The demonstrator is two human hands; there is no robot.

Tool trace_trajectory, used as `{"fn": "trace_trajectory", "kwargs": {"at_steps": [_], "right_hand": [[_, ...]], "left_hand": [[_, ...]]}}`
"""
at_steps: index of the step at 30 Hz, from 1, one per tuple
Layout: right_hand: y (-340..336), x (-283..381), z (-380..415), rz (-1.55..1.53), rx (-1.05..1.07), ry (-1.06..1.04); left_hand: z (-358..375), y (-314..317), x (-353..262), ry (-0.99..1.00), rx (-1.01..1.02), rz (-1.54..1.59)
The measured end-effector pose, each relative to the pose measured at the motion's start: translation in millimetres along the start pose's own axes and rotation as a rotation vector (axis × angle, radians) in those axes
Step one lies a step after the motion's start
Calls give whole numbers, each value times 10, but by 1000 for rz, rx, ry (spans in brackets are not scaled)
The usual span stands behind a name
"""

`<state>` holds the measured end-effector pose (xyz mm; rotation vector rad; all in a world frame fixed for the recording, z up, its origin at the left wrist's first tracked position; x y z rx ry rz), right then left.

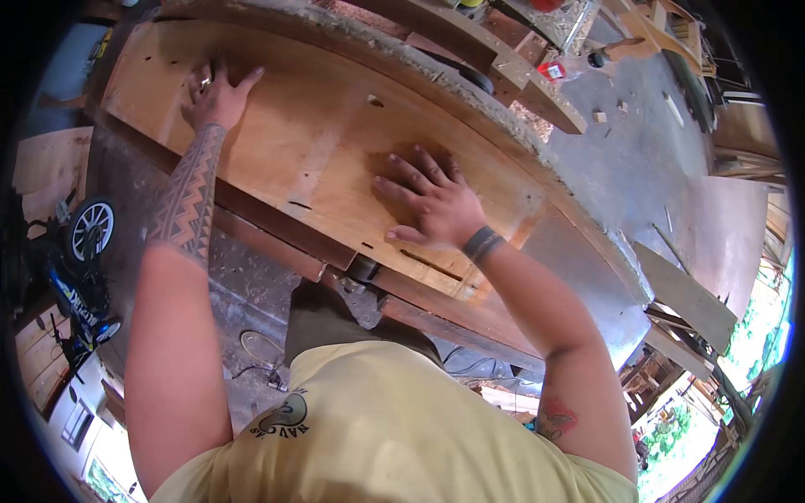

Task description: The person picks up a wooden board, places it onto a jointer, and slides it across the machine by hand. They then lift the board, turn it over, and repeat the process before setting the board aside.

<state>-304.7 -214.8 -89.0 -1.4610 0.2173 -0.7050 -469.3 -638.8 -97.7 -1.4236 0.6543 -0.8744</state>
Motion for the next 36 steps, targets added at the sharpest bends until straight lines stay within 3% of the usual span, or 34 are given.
{"fn": "trace_trajectory", "kwargs": {"at_steps": [36], "right_hand": [[-109,184,-944,-45,23,-6]], "left_hand": [[-757,-60,536,-18,3,-5]]}}
Point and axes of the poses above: each hand's wrist, its own z-axis away from the middle knuckle, its own y-axis out of the palm, x = y × z, the point moved 9 cm from there along -z, towards the middle knuckle, and after that the axes turned 8 degrees about -y, right-handed, at the moved point
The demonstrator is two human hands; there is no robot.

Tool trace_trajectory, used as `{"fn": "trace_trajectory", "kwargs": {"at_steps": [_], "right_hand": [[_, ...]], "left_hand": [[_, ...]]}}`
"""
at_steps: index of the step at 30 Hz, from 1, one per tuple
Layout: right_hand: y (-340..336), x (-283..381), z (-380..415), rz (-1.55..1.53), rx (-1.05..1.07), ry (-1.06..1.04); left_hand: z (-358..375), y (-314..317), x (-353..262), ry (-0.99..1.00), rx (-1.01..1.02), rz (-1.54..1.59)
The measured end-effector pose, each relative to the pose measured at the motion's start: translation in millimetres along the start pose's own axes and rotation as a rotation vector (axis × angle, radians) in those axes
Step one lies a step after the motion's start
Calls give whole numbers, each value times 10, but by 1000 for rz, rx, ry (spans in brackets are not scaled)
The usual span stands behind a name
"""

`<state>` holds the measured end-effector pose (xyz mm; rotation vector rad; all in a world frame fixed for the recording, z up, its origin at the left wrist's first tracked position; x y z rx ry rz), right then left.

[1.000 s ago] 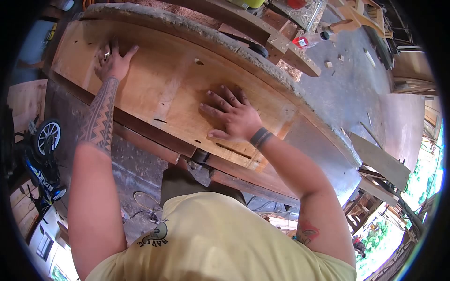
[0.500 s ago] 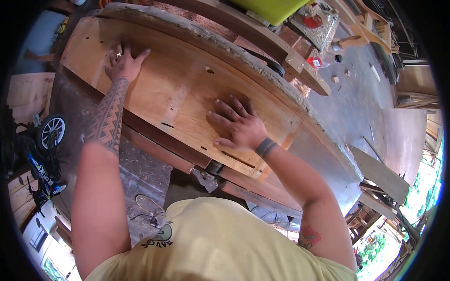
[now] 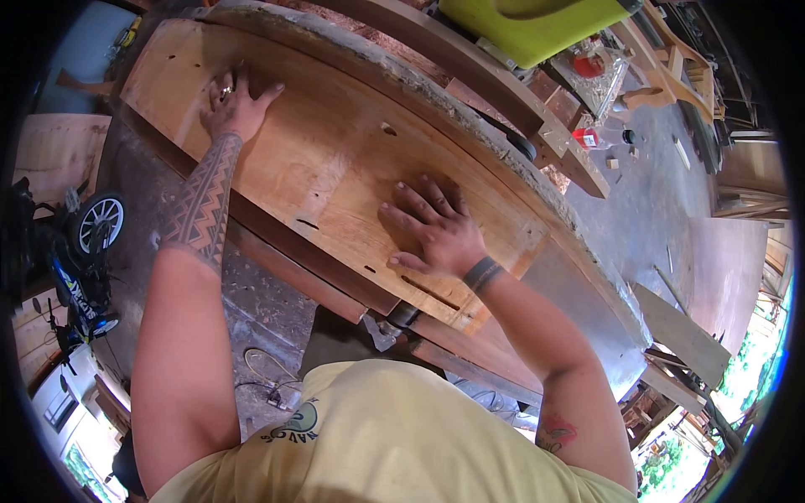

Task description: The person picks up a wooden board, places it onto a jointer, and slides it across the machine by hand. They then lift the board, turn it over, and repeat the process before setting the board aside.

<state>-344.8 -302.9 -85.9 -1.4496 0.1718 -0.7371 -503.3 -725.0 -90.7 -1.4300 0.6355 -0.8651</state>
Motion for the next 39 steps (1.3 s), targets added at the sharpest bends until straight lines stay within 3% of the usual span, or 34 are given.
{"fn": "trace_trajectory", "kwargs": {"at_steps": [39], "right_hand": [[-115,198,-931,44,-1,-4]], "left_hand": [[-790,180,467,29,-80,34]]}}
Point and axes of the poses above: each hand's wrist, its own z-axis away from the middle knuckle, its own y-axis out of the palm, x = y × z, the point moved 9 cm from there along -z, towards the middle knuckle, and after that the axes turned 8 degrees about -y, right-handed, at the moved point
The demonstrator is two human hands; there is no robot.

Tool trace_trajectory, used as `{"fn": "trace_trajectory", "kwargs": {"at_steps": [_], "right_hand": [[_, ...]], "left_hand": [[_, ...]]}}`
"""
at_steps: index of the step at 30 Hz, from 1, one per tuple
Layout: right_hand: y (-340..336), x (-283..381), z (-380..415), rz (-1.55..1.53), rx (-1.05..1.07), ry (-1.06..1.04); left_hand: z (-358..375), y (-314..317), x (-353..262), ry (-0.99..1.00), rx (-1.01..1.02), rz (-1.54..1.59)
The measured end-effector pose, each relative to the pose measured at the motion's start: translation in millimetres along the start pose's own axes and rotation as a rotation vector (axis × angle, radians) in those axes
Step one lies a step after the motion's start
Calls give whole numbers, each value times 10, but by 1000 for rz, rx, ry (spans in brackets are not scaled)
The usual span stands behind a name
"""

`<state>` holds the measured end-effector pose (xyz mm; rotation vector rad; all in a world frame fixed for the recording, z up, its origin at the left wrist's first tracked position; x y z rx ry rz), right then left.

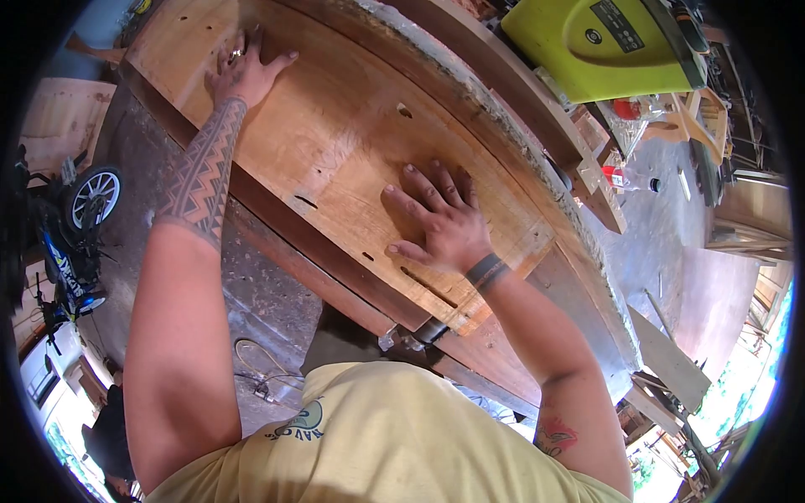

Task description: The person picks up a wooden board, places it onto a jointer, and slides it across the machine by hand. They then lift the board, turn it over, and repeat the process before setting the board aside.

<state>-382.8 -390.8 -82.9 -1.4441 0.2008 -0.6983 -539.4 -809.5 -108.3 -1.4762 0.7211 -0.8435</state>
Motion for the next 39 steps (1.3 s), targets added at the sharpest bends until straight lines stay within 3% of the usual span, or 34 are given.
{"fn": "trace_trajectory", "kwargs": {"at_steps": [14,17,23,32,35,39], "right_hand": [[-11,26,-190,2,-23,-6],[-28,49,-232,6,-16,-3],[-3,46,-307,45,6,12],[-62,194,-1078,25,-19,13],[-89,238,-1406,-7,-25,21],[-43,248,-1390,62,-17,16]], "left_hand": [[-184,48,86,-5,-23,9],[-4,-350,29,-36,184,127],[-85,-401,89,-32,219,162],[-606,-580,425,17,101,77],[-1186,-3,727,-4,7,55],[-755,263,644,220,-39,140]]}}
Point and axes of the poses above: each hand's wrist, its own z-axis away from the middle knuckle, its own y-axis out of the palm, x = y × z, the point moved 9 cm from there along -z, towards the middle knuckle, and after that the axes turned 8 degrees about -y, right-handed, at the moved point
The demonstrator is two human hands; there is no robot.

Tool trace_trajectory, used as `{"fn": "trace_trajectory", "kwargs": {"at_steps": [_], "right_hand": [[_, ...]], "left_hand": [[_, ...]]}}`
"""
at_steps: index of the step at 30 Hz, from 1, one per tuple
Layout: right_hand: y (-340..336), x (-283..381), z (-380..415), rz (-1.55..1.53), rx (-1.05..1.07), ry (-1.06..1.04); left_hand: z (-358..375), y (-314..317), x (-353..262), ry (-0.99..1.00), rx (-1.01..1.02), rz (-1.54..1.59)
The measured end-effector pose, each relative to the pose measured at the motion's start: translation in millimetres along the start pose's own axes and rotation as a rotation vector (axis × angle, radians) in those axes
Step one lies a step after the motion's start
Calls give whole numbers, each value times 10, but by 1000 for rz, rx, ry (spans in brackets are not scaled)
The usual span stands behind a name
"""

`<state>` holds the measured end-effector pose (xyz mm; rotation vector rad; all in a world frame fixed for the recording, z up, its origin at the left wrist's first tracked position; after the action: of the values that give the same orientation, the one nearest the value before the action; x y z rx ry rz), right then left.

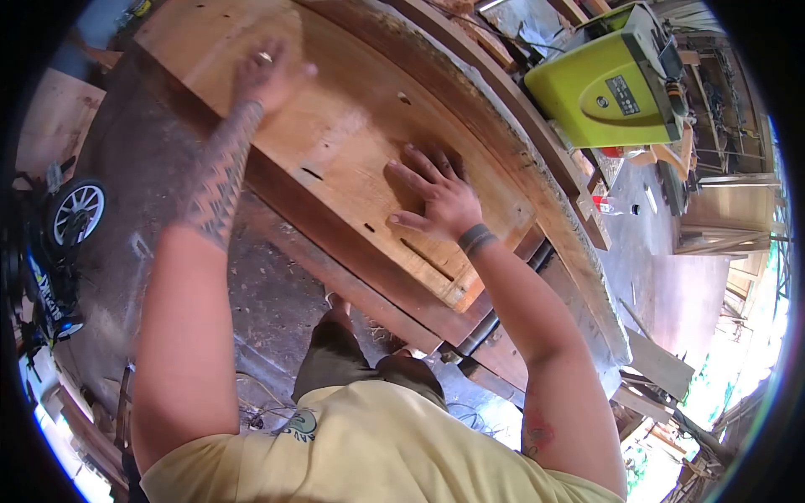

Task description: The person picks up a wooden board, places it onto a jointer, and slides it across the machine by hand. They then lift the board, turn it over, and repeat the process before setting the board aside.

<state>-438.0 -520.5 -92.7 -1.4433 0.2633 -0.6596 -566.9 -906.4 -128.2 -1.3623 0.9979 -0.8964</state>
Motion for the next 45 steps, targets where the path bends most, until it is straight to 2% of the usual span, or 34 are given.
{"fn": "trace_trajectory", "kwargs": {"at_steps": [4,5,7,8,9,10,12,14,16,17,19,22,25,26,30,32,35,38,39,40,41,42,45], "right_hand": [[118,263,18,47,-2,-6],[155,418,91,59,18,-7],[325,812,177,3,36,29],[373,1050,212,-7,44,44],[431,1300,258,-17,55,57],[476,1547,309,-51,32,62],[534,2025,408,-132,-1,57],[659,2434,522,-184,-1,-27],[721,2783,658,-250,-4,-143],[773,2905,734,-312,34,-187],[866,3084,924,-429,115,-267],[879,3146,1420,-485,104,-299],[900,3007,1995,-455,99,-279],[891,2947,2135,-430,101,-258],[781,2852,2501,-473,55,-239],[595,2874,2501,-554,47,-175],[632,2806,2455,-1018,51,-152],[664,2795,2411,-1487,119,-28],[680,2774,2376,-1650,139,18],[509,2777,2423,-1639,166,24],[335,2758,2468,-1648,164,71],[181,2741,2510,-1656,163,118],[156,2629,2513,-1698,121,141]], "left_hand": [[1501,-105,-266,322,8,151],[1931,-206,-311,406,129,176],[2761,-535,-202,464,172,539],[3197,-758,-122,364,130,525],[3672,-812,61,160,67,695],[4169,-725,252,-44,-5,864],[5212,-207,539,-512,10,1103],[6048,430,321,-919,522,1787],[6737,500,63,-1472,788,2159],[6840,772,72,-1317,640,2182],[6838,890,129,-1197,583,2272],[6738,702,193,-1034,730,2303],[6848,1201,344,-1051,734,2115],[6823,958,335,-1128,692,2106],[6776,398,257,-1018,623,2012],[6775,-137,241,-961,567,1894],[6576,-814,257,-603,424,1663],[6355,-1731,-5,-490,306,1256],[6307,-2015,-147,-492,293,1205],[6272,-2289,-314,-494,281,1155],[6253,-2407,-449,-494,270,1105],[6201,-2250,-504,-471,245,915],[6078,-2002,-874,-337,128,878]]}}
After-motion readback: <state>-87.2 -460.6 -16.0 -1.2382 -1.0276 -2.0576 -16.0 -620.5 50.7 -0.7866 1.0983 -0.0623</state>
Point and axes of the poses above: each hand's wrist, its own z-axis away from the middle knuckle, its own y-axis out of the palm, x = y × z, the point moved 9 cm from there along -z, towards the middle knuckle, and after that the axes turned 8 degrees about -y, right-handed, at the moved point
